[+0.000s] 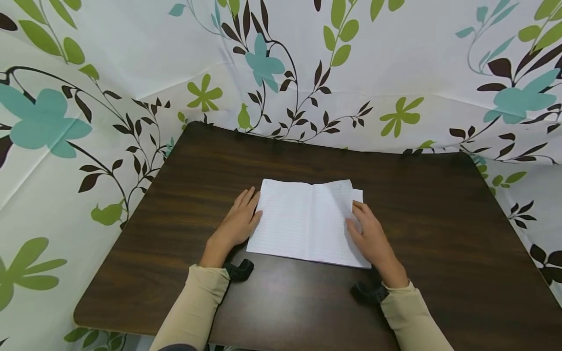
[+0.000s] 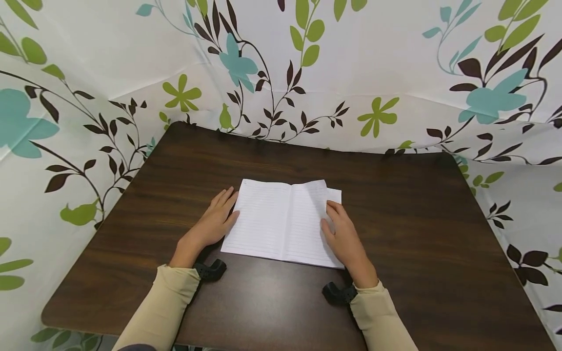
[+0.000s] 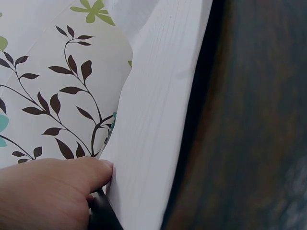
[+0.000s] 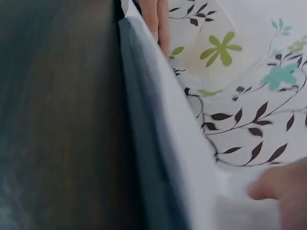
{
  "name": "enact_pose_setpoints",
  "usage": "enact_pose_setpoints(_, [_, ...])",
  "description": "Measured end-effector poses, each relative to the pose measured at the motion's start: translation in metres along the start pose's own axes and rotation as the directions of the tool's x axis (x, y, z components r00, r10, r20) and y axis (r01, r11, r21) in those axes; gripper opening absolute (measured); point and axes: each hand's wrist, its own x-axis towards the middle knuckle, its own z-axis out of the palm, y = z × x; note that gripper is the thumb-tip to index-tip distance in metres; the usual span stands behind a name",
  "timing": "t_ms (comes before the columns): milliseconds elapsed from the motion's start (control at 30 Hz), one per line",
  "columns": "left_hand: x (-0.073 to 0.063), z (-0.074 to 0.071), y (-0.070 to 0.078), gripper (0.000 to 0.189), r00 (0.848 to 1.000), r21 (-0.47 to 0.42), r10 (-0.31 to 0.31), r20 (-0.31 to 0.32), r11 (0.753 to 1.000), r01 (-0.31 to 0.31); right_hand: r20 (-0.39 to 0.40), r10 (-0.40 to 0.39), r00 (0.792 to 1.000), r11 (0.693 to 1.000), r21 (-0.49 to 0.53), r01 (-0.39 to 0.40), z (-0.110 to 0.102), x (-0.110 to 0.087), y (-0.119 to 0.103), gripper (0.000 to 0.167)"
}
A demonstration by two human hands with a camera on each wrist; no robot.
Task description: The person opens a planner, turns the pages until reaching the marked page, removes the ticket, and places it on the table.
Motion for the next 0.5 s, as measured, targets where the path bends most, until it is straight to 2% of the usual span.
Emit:
enact_pose_setpoints(133, [0.000, 0.001, -0.001, 0.063, 1.000, 0.006, -0.002, 0.003, 1.000, 0.002, 0.188, -0.026, 0.982, 0.998, -0.049, 0.036, -0.006, -0.008, -0.012, 0.065])
enact_pose_setpoints(233, [-0.001, 0.002, -0.001, 0.063, 1.000, 0.011, -0.009, 0.007, 1.000, 0.009, 0.275, -0.079, 0.958, 0.997, 0.006, 0.080, -0.011, -0.013, -0.018, 0.076])
enact_pose_setpoints(367, [0.000, 0.001, -0.001, 0.064, 1.000, 0.021, -0.013, 0.009, 1.000, 0.012, 0.342, -0.131, 0.931, 0.989, 0.113, 0.097, -0.018, -0.019, -0.025, 0.087])
enact_pose_setpoints(500, [0.000, 0.001, 0.000, 0.064, 1.000, 0.029, -0.016, 0.014, 0.999, 0.015, 0.361, -0.141, 0.922, 0.980, 0.186, 0.077, -0.027, -0.024, -0.033, 0.091])
